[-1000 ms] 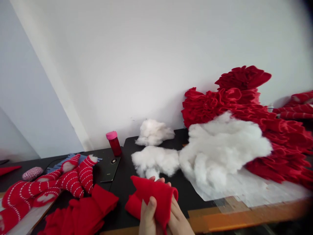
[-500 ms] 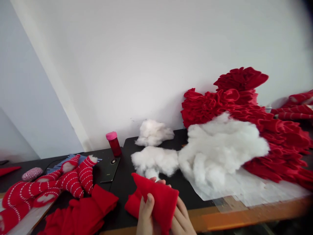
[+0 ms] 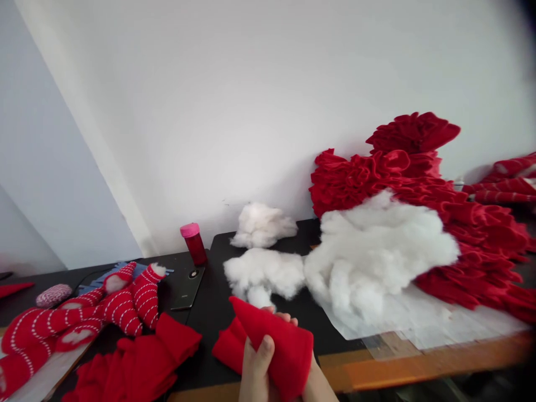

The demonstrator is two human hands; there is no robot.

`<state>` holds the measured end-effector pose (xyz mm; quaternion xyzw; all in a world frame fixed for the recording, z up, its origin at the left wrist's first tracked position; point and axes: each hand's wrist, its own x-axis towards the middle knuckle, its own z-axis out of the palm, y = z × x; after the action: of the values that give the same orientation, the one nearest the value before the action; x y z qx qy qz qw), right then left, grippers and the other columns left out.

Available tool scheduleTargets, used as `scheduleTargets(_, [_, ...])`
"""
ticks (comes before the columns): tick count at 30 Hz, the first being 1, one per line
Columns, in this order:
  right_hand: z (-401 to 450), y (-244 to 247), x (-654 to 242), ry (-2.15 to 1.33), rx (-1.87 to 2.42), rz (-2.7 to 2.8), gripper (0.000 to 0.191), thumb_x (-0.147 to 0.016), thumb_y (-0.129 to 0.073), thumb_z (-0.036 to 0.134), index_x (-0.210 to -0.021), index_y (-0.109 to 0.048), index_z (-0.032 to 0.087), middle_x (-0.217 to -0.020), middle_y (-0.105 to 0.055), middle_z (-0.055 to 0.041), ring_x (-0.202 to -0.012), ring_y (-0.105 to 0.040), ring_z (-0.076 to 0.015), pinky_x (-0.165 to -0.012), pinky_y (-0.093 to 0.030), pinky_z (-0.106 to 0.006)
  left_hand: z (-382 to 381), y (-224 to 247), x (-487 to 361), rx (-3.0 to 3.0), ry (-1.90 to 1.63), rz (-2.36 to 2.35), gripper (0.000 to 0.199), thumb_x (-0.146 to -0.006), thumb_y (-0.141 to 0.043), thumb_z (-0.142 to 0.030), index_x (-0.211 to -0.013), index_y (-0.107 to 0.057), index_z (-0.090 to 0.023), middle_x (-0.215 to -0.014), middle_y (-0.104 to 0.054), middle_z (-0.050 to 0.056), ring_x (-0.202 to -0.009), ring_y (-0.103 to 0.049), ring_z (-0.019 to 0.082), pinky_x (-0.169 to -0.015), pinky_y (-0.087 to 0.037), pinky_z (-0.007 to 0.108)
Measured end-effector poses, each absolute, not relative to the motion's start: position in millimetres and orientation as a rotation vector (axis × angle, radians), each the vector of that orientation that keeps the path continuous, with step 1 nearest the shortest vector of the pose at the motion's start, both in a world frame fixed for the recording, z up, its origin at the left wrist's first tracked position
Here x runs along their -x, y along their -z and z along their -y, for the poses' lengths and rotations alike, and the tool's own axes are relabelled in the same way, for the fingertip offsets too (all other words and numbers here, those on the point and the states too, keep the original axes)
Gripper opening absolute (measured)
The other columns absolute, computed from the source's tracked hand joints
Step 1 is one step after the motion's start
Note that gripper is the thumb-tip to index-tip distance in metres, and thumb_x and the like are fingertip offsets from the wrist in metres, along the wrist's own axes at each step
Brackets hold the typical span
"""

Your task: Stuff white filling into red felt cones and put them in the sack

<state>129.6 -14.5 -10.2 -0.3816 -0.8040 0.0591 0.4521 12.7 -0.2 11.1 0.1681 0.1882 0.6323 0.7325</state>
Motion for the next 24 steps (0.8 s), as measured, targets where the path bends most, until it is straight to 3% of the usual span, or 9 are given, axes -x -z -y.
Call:
scheduleTargets(6, [18,10,-120,-0.158,0.886,1.700,0.055,-0.088,-0.040,0.005,-0.137,-0.042,0.029,-0.136,-0.050,-0.0088,-0.122,-0.052,-0.0250,-0.097,-0.048,-0.031,-2,-11,-9,-0.332,-1.421,-0.467,0.059,-0.065,-0.078,-0.037,-0.121,-0.059,-0.030,-0.103,-0.072,0.009,-0.105,-0.063,0.032,-0.100,-0.041,0.050])
scheduleTargets(12, [17,10,-113,-0.283,0.878,1.664,0.046,-0.090,-0.042,0.010,-0.133,-0.046,0.025,-0.130,-0.054,-0.0111,-0.119,-0.054,-0.0250,-0.095,-0.050,-0.029,-3,-3,-9,-0.328,-1.400,-0.480,0.065,-0.065,-0.079,-0.035,-0.126,-0.056,-0.030,-0.103,-0.072,0.009,-0.105,-0.063,0.031,-0.100,-0.043,0.046])
scheduleTargets(17, [17,-8,-126,-0.208,0.843,1.877,0.044,-0.086,-0.047,0.006,-0.125,-0.052,0.026,-0.128,-0.054,-0.0114,-0.115,-0.053,-0.0256,-0.095,-0.050,-0.036,-12,-1,2,-0.205,-1.343,-0.418,0.034,-0.077,-0.069,-0.032,-0.109,-0.068,-0.024,-0.105,-0.072,0.009,-0.101,-0.065,0.028,-0.098,-0.045,0.042])
scheduleTargets(19, [19,-8,-131,-0.144,0.888,1.766,0.039,-0.088,-0.046,0.007,-0.121,-0.053,0.026,-0.124,-0.053,-0.0105,-0.113,-0.054,-0.0237,-0.093,-0.051,-0.033,-18,-8,8,-0.112,-1.349,-0.377,0.024,-0.084,-0.059,-0.035,-0.100,-0.072,-0.022,-0.099,-0.074,0.009,-0.097,-0.067,0.025,-0.094,-0.048,0.040])
scheduleTargets(22, [22,0,-129,-0.208,0.968,1.670,0.035,-0.089,-0.049,0.011,-0.120,-0.052,0.026,-0.109,-0.054,-0.0078,-0.091,-0.063,-0.0160,-0.078,-0.055,-0.020,-25,-18,13,-0.012,-1.408,-0.360,0.036,-0.091,-0.045,-0.039,-0.090,-0.074,-0.019,-0.089,-0.075,0.009,-0.089,-0.069,0.021,-0.087,-0.052,0.035])
scheduleTargets(24, [23,7,-120,-0.266,0.954,1.688,0.031,-0.090,-0.050,0.015,-0.119,-0.052,0.025,-0.105,-0.054,-0.0073,-0.081,-0.064,-0.0139,-0.071,-0.056,-0.017,-25,-18,13,-0.058,-1.394,-0.294,0.041,-0.092,-0.040,-0.041,-0.088,-0.074,-0.018,-0.087,-0.075,0.009,-0.087,-0.069,0.020,-0.085,-0.052,0.032])
